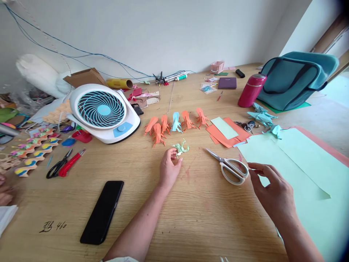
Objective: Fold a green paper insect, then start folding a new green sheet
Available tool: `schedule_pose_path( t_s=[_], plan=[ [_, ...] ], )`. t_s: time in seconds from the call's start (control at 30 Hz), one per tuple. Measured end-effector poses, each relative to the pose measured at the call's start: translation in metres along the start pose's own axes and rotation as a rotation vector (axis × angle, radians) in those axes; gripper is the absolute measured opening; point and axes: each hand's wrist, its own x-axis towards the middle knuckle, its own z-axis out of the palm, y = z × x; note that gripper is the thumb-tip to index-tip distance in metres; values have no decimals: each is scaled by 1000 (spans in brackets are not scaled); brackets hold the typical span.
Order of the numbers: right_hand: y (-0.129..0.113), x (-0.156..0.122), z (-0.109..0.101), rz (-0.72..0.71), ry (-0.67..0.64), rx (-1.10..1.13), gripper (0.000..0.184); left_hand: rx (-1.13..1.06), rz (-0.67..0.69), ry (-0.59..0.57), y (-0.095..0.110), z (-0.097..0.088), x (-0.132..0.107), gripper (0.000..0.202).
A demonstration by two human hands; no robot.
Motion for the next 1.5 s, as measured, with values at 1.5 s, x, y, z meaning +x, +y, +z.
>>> schedule_pose_path(
  t_s=[1.5],
  plan=[
    [-8, -1, -2, -14, -35, 39, 18, 38, -19, -9, -3, -1, 2, 19]
  ],
)
